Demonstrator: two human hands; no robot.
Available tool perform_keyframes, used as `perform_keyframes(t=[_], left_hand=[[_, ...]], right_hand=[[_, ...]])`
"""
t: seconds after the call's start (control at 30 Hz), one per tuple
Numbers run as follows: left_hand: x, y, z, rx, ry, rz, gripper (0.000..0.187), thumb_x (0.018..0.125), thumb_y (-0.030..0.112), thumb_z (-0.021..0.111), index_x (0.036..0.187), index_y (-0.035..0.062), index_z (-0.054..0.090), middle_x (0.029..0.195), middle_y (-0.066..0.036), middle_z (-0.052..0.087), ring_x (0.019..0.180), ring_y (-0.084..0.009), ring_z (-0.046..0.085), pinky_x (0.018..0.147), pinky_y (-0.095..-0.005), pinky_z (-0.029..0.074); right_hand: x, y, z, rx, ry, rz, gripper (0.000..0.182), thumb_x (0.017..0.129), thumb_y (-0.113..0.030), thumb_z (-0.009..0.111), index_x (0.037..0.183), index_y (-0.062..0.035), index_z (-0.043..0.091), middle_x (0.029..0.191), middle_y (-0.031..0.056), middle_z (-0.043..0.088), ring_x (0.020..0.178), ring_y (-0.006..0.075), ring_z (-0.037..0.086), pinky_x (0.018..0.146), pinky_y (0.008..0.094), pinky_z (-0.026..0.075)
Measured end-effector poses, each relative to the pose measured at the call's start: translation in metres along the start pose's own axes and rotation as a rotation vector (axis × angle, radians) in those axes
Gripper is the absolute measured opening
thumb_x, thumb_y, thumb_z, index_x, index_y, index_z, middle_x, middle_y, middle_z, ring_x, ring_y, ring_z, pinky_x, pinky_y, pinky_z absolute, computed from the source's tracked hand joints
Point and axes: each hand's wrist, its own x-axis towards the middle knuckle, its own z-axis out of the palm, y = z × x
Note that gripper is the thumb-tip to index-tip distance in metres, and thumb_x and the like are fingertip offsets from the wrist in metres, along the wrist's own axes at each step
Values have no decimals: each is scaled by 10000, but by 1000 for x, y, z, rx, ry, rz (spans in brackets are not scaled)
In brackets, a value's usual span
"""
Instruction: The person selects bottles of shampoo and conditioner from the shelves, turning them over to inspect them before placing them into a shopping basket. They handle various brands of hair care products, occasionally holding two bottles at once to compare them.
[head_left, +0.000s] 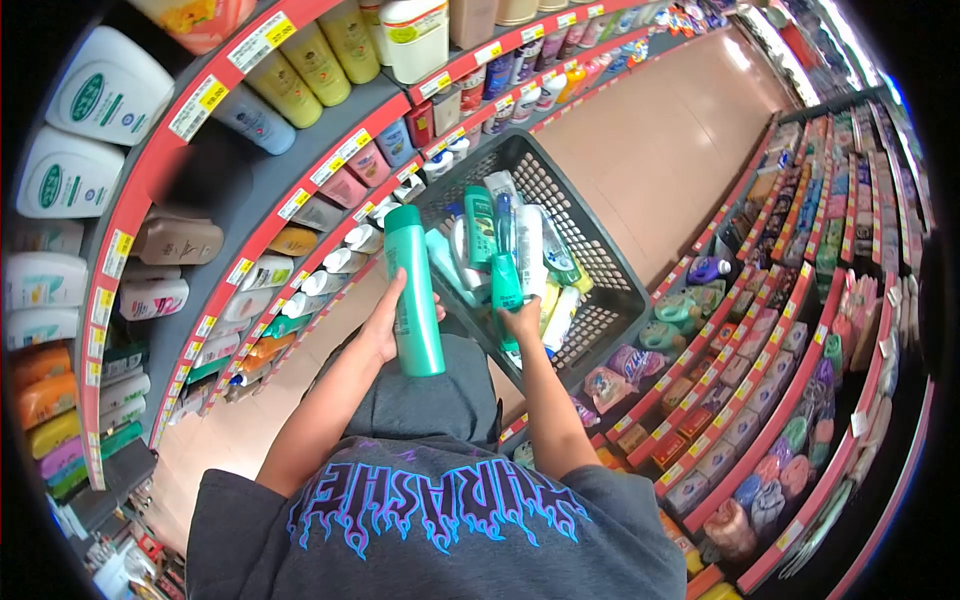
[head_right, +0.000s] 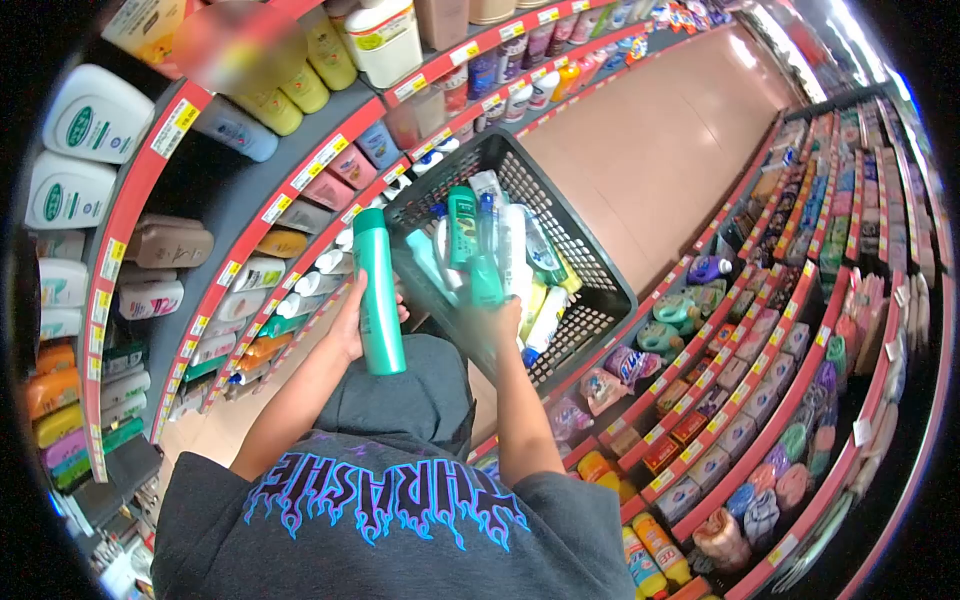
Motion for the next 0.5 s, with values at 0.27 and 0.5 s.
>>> perform_keyframes(t=[0.27, 0.5], left_hand=[[-38, -6, -28, -267, -133, 109, 586, 809, 622, 437, 941, 54, 495, 805, -85, 511, 786, -203, 538, 827, -368, 465], [-42, -34, -37, -432, -568, 89, 826, 519, 876, 438, 796, 98, 441, 663, -4, 415, 595, -121, 446, 647, -274, 473]], right_hand=[[-12, 1, 6, -160, -31, -32, 829, 528, -243, 771, 1155, -6, 283, 1009, 226, 522, 905, 341, 554, 788, 391, 454], [-13, 2, -48, 1030, -685, 181, 623, 691, -330, 523, 1229, -60, 364, 890, 135, 499, 671, 227, 529, 586, 334, 455]])
